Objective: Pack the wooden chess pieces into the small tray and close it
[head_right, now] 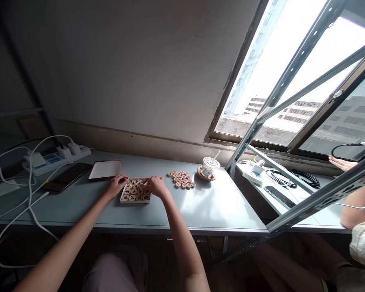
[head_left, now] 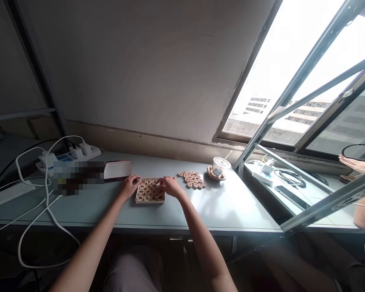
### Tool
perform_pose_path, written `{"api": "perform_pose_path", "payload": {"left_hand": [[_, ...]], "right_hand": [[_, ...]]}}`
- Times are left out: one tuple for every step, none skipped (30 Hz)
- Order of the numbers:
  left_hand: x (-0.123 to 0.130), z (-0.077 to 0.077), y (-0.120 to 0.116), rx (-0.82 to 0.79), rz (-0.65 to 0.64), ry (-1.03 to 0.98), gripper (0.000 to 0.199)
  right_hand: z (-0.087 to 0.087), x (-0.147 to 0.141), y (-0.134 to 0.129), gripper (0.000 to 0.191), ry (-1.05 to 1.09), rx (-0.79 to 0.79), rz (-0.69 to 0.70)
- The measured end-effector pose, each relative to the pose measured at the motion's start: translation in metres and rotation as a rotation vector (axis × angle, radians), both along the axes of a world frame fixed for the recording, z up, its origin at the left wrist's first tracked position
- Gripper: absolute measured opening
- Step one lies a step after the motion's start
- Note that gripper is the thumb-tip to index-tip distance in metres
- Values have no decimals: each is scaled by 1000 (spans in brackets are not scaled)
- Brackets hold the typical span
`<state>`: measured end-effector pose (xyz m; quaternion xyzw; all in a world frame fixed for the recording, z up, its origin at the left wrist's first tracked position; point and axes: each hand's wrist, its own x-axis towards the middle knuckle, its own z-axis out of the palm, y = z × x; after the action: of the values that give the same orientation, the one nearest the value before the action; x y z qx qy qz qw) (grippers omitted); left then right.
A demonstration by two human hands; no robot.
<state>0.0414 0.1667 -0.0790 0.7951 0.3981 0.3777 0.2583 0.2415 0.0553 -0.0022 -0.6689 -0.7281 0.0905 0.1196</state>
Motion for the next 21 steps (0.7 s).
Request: {"api": "perform_pose_path", "payload": {"left_hand": [[0, -1, 1, 2, -2, -2, 25], [0, -1, 1, 4, -3, -5, 25], [0, -2, 2, 4, -5, -9, 26], [0, -3, 2, 3, -7, -11, 26], [1, -3, 2, 2, -7, -12, 26], [1, -3, 2, 1, -4, -13, 26], [1, -3, 2, 2, -2, -15, 26], [1, -3, 2, 5, 0, -16, 26], [1, -2, 2, 8, 1, -17, 26], [1, -2, 2, 11, 3, -18, 26], [1, -2, 2, 13, 3, -18, 27], [0, -2, 3, 14, 2, -17, 27], [0, -2, 3, 12, 4, -17, 28], [0, -3, 4, 11, 5, -16, 28], [0, -4, 5, 12, 10, -18, 29], [0, -4, 6, 13, 19, -20, 30], [0, -5, 6, 11, 20, -16, 31], [0, -6, 7, 9, 25, -16, 31], [0, -6, 7, 5, 28, -13, 32], [0, -5, 7, 0, 28, -11, 32], [0, -4, 6, -6, 28, -7, 33]], "right_hand": [[-1, 1, -1, 20, 24, 20, 4], [-2, 3, -2, 19, 60, 56, 1], [-2, 6, -2, 20, 108, 104, -16], [-2, 11, -2, 23, 161, 158, -55], [-2, 17, -2, 26, 208, 205, -113], [-3, 24, -2, 28, 240, 235, -180], [-4, 31, -3, 29, 250, 241, -242], [-5, 39, -3, 27, 233, 229, -291], [-7, 46, -4, 24, 191, 210, -322], [-9, 53, -5, 21, 135, 192, -336], [-11, 58, -6, 19, 78, 184, -346], [-14, 63, -7, 18, 27, 189, -363], [-17, 67, -8, 19, -11, 200, -384], [-19, 70, -8, 20, -33, 208, -406], [-22, 72, -8, 21, -43, 207, -420], [-24, 74, -8, 23, -47, 197, -426], [-26, 75, -7, 23, -49, 181, -423], [-27, 77, -7, 24, -51, 162, -416], [-29, 77, -6, 24, -53, 148, -411], [-30, 78, -5, 24, -55, 145, -415], [-31, 78, -5, 24, -58, 154, -430]]}}
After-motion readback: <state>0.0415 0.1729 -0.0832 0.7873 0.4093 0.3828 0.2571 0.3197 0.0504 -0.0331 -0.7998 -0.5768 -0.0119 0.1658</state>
